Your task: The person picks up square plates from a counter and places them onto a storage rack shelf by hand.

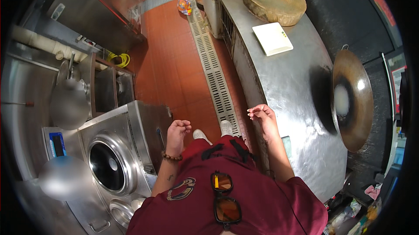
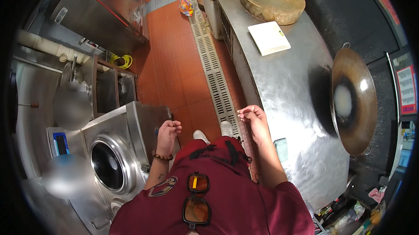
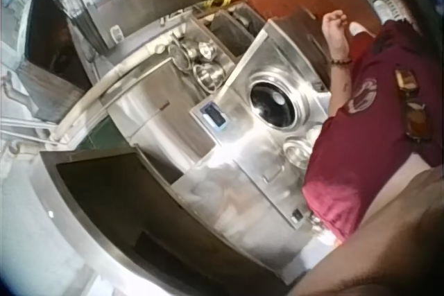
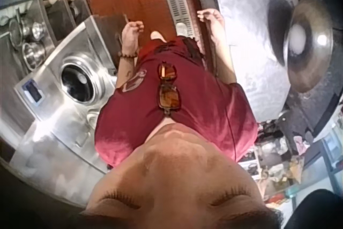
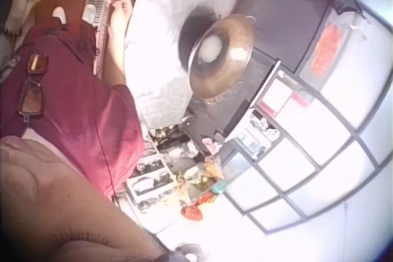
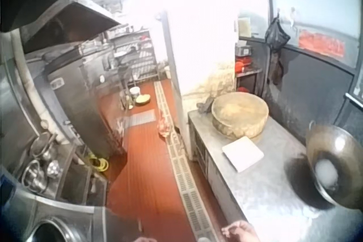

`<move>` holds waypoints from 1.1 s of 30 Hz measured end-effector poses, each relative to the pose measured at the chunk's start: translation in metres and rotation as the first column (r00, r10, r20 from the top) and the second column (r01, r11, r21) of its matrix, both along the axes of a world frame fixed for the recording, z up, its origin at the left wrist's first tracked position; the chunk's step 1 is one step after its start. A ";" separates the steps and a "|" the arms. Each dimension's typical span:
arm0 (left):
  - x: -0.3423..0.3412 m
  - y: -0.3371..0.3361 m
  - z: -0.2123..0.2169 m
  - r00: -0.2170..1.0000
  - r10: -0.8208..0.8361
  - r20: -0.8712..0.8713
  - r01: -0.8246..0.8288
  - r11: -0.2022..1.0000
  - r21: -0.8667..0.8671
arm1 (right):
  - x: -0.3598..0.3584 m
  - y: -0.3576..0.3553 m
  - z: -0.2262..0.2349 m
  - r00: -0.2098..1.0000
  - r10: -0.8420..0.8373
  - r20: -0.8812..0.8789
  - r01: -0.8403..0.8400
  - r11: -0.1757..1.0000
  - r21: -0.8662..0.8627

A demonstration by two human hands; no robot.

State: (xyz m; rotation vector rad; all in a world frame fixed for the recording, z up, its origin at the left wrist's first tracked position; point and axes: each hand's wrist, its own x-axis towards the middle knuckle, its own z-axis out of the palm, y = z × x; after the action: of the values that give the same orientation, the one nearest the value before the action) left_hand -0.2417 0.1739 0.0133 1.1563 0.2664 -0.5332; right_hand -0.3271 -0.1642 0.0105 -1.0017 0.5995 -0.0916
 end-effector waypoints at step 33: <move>0.304 -0.027 -0.037 0.873 -0.478 0.098 0.488 0.845 -0.220 | 0.097 0.099 0.054 0.793 -0.606 -0.066 0.584 0.785 -0.205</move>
State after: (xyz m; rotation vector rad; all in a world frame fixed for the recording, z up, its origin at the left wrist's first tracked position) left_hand 0.0628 0.1473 -0.0240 0.9932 -0.1339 -0.9608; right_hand -0.2306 -0.0654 0.0646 -0.9576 1.0320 -0.6612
